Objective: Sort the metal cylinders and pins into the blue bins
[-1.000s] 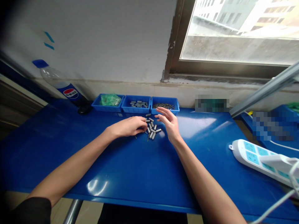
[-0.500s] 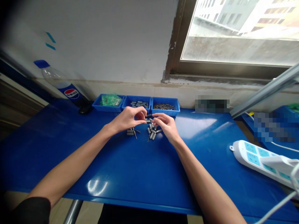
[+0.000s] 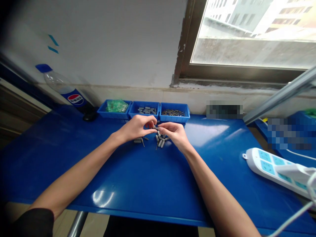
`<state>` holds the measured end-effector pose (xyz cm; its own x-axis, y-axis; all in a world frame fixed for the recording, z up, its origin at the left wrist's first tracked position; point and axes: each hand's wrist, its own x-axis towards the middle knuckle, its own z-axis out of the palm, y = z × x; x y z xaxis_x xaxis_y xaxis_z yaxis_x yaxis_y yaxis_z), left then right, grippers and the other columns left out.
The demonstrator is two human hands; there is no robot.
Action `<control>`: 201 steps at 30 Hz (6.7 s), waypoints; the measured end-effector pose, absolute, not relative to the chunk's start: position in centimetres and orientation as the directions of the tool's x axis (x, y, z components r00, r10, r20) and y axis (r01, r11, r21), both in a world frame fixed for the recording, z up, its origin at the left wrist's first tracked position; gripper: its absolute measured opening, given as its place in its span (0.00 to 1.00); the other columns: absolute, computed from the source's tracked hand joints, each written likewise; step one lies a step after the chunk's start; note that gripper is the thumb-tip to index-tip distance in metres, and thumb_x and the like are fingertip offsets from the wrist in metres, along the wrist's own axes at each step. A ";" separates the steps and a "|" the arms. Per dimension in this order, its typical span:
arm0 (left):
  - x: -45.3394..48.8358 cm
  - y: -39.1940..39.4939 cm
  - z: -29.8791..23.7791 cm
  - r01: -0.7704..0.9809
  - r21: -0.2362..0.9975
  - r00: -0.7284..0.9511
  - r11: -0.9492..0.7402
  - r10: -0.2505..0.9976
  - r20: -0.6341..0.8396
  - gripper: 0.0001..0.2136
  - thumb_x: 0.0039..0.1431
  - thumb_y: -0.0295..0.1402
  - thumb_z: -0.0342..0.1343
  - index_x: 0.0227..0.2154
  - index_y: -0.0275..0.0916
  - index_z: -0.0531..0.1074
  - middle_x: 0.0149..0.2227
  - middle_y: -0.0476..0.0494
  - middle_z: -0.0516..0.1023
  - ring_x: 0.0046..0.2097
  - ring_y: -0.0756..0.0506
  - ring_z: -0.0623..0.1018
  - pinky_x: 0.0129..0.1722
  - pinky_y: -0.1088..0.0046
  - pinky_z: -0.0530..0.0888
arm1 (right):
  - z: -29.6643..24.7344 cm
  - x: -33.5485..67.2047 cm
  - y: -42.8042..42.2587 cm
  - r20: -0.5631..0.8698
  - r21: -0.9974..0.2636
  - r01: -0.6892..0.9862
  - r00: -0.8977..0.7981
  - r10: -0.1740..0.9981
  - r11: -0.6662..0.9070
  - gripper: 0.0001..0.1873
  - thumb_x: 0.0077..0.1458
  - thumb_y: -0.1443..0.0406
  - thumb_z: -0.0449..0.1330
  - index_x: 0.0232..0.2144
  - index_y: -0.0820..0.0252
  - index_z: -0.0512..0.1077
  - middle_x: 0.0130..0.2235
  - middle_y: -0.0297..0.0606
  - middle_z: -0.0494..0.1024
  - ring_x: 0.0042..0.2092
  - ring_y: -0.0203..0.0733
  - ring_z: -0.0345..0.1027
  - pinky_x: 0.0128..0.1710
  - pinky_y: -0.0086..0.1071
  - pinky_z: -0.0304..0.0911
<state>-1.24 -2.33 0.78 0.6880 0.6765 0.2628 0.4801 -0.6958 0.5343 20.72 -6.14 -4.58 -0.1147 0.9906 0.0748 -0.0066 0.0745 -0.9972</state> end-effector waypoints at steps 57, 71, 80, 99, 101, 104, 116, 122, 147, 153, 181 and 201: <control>-1.1 -2.3 0.5 0.355 0.585 0.793 -0.729 0.567 0.225 0.03 0.63 0.24 0.59 0.36 0.37 0.74 0.35 0.46 0.79 0.36 0.48 0.78 0.38 0.74 0.71 | -4.3 20.8 -6.0 0.150 -0.988 -0.033 -0.005 0.989 0.150 0.18 0.56 0.56 0.69 0.47 0.55 0.79 0.39 0.38 0.86 0.38 0.43 0.78 0.44 0.40 0.72; -1.2 -3.0 1.8 0.432 0.607 0.720 -0.667 0.661 0.214 0.05 0.63 0.31 0.62 0.38 0.37 0.72 0.31 0.48 0.80 0.32 0.49 0.78 0.33 0.76 0.69 | -4.4 20.6 -6.5 0.070 -0.997 0.016 -0.148 0.987 0.073 0.18 0.52 0.50 0.73 0.36 0.57 0.84 0.31 0.39 0.85 0.33 0.45 0.77 0.37 0.40 0.73; -4.3 -1.7 3.2 0.617 0.440 0.762 -0.653 0.635 -0.126 0.11 0.58 0.33 0.64 0.44 0.38 0.78 0.39 0.44 0.81 0.39 0.46 0.79 0.37 0.74 0.69 | -4.3 21.1 -5.9 0.229 -0.956 -0.166 0.094 0.969 0.242 0.24 0.59 0.56 0.65 0.58 0.47 0.75 0.60 0.42 0.78 0.50 0.49 0.79 0.54 0.47 0.72; -0.4 -4.4 0.7 0.700 0.173 0.710 -0.693 0.701 -0.063 0.06 0.57 0.25 0.56 0.35 0.37 0.77 0.39 0.36 0.80 0.40 0.38 0.81 0.37 0.66 0.74 | -4.4 20.8 -6.2 0.156 -0.979 -0.127 0.040 0.987 0.160 0.23 0.59 0.55 0.63 0.56 0.49 0.73 0.57 0.43 0.80 0.43 0.44 0.78 0.45 0.41 0.74; -0.1 -4.6 0.7 0.710 0.136 0.702 -0.691 0.709 -0.059 0.07 0.58 0.25 0.55 0.35 0.36 0.78 0.40 0.35 0.81 0.42 0.37 0.82 0.40 0.65 0.75 | -4.4 20.8 -6.2 0.160 -0.979 -0.121 0.037 0.986 0.163 0.22 0.60 0.55 0.63 0.55 0.50 0.74 0.57 0.44 0.80 0.42 0.44 0.78 0.44 0.42 0.73; 0.1 -4.5 0.7 0.707 0.143 0.704 -0.692 0.708 -0.059 0.07 0.57 0.24 0.55 0.35 0.36 0.77 0.40 0.35 0.81 0.43 0.37 0.82 0.41 0.64 0.75 | -4.4 20.8 -6.2 0.160 -0.978 -0.128 0.038 0.986 0.164 0.21 0.60 0.55 0.63 0.54 0.51 0.74 0.56 0.44 0.81 0.41 0.44 0.78 0.44 0.42 0.73; -0.7 -3.6 0.4 0.618 0.375 0.696 -0.691 0.703 0.147 0.07 0.59 0.23 0.55 0.38 0.38 0.73 0.38 0.42 0.79 0.38 0.44 0.79 0.38 0.71 0.73 | -4.2 20.8 -6.3 0.163 -0.976 -0.137 0.036 0.986 0.167 0.19 0.60 0.54 0.64 0.51 0.51 0.76 0.51 0.41 0.82 0.39 0.42 0.77 0.44 0.41 0.73; -0.6 -3.1 0.5 0.446 0.549 0.675 -0.707 0.669 0.313 0.11 0.62 0.23 0.56 0.47 0.38 0.69 0.38 0.46 0.77 0.39 0.47 0.78 0.42 0.72 0.73 | -4.2 21.0 -6.2 0.171 -0.985 -0.046 -0.058 0.984 0.168 0.17 0.57 0.53 0.68 0.45 0.54 0.81 0.35 0.37 0.83 0.34 0.42 0.74 0.42 0.41 0.72; -0.5 -3.5 -1.0 0.515 0.320 0.829 -0.795 0.557 0.050 0.06 0.66 0.26 0.58 0.36 0.38 0.80 0.44 0.41 0.80 0.42 0.43 0.81 0.40 0.72 0.74 | -5.2 21.2 -5.6 0.212 -0.964 -0.136 0.134 0.968 0.229 0.24 0.57 0.57 0.67 0.55 0.50 0.76 0.59 0.45 0.79 0.45 0.48 0.80 0.47 0.45 0.73; -0.5 -3.4 -0.3 0.522 0.351 0.811 -0.778 0.580 0.079 0.05 0.70 0.28 0.54 0.39 0.36 0.75 0.42 0.39 0.80 0.42 0.43 0.80 0.40 0.71 0.74 | -4.8 21.2 -5.8 0.179 -0.968 -0.157 0.105 0.978 0.194 0.19 0.57 0.57 0.66 0.51 0.52 0.78 0.49 0.42 0.84 0.39 0.43 0.78 0.43 0.41 0.72; -0.7 -3.1 0.5 0.529 0.448 0.651 -0.721 0.683 0.331 0.06 0.64 0.34 0.63 0.39 0.38 0.76 0.36 0.43 0.81 0.39 0.45 0.80 0.40 0.70 0.74 | -4.6 20.9 -5.9 0.143 -0.977 -0.156 0.042 0.989 0.148 0.12 0.58 0.55 0.67 0.34 0.57 0.84 0.32 0.39 0.83 0.33 0.40 0.73 0.39 0.37 0.70; -0.6 -3.3 -0.1 0.403 0.543 0.801 -0.737 0.571 0.181 0.03 0.66 0.24 0.56 0.37 0.37 0.75 0.39 0.43 0.79 0.40 0.46 0.79 0.41 0.72 0.73 | -4.4 21.0 -5.9 0.130 -0.969 -0.200 0.093 0.987 0.146 0.15 0.59 0.57 0.65 0.47 0.54 0.79 0.38 0.39 0.85 0.35 0.41 0.76 0.41 0.37 0.71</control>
